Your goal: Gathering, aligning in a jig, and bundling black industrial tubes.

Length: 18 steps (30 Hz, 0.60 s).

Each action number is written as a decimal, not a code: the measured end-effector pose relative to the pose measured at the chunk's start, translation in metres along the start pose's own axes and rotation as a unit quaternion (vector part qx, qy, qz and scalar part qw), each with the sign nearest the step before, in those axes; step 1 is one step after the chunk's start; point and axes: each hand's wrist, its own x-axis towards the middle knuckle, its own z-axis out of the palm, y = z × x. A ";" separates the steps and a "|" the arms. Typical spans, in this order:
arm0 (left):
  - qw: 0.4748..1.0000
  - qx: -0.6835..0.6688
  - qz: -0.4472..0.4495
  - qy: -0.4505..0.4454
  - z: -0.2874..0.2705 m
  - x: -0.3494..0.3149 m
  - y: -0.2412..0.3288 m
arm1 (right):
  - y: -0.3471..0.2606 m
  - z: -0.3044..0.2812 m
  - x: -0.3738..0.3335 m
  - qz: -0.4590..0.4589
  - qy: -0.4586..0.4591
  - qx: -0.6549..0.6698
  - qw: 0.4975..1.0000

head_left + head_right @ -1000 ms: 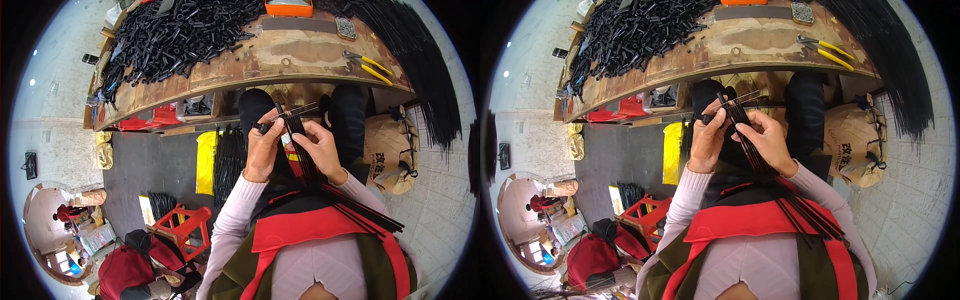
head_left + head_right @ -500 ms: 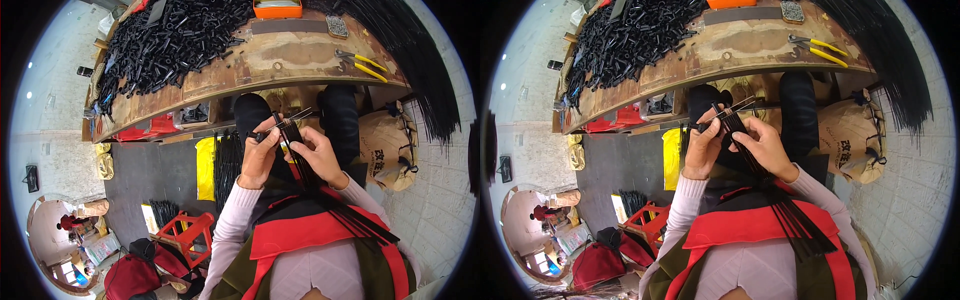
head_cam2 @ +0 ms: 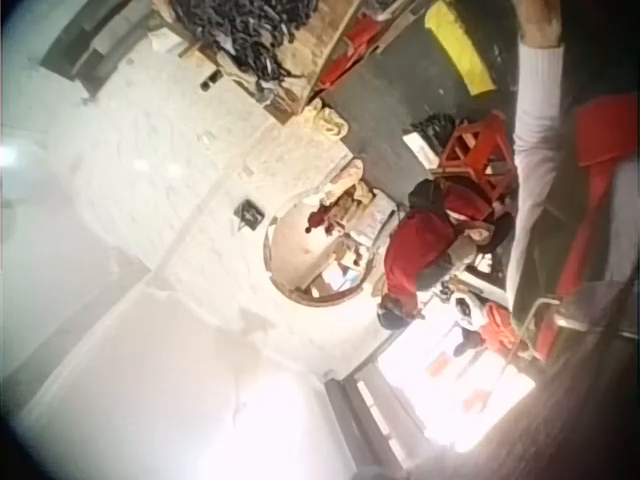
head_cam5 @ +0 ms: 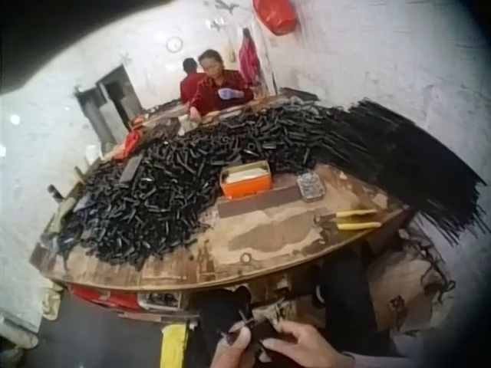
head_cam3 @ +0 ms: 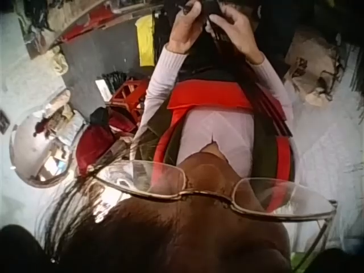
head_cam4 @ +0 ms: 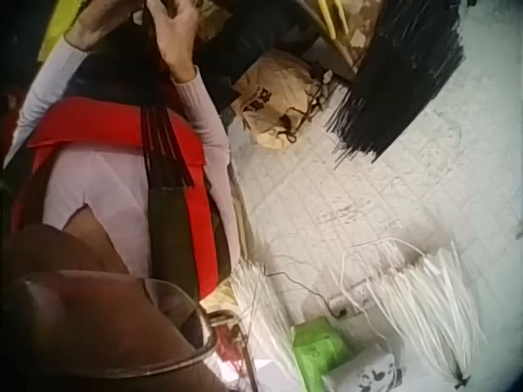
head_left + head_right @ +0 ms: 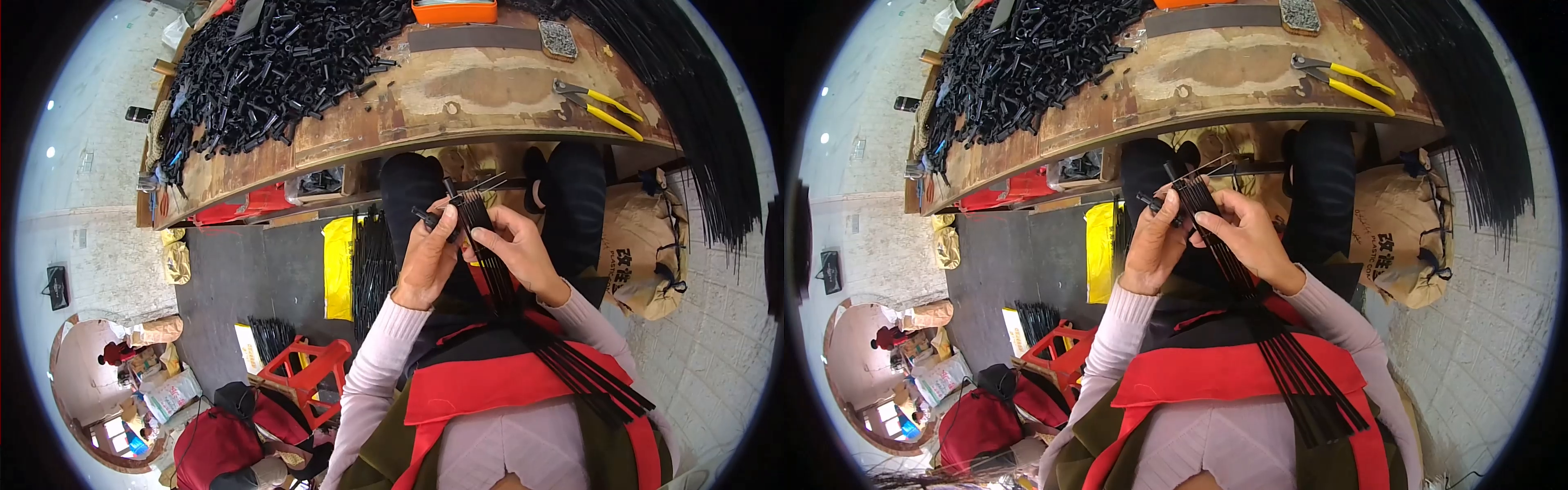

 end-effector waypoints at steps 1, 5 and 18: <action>0.999 0.012 -0.006 -0.031 -0.003 0.003 0.001 | 0.000 -0.001 0.000 0.001 -0.001 0.002 1.000; 0.997 0.033 -0.006 -0.068 -0.007 -0.001 0.004 | -0.001 0.001 -0.004 -0.017 -0.003 -0.002 1.000; 0.996 0.036 -0.007 -0.082 -0.012 -0.007 0.011 | -0.004 0.009 -0.011 -0.026 -0.012 -0.051 0.998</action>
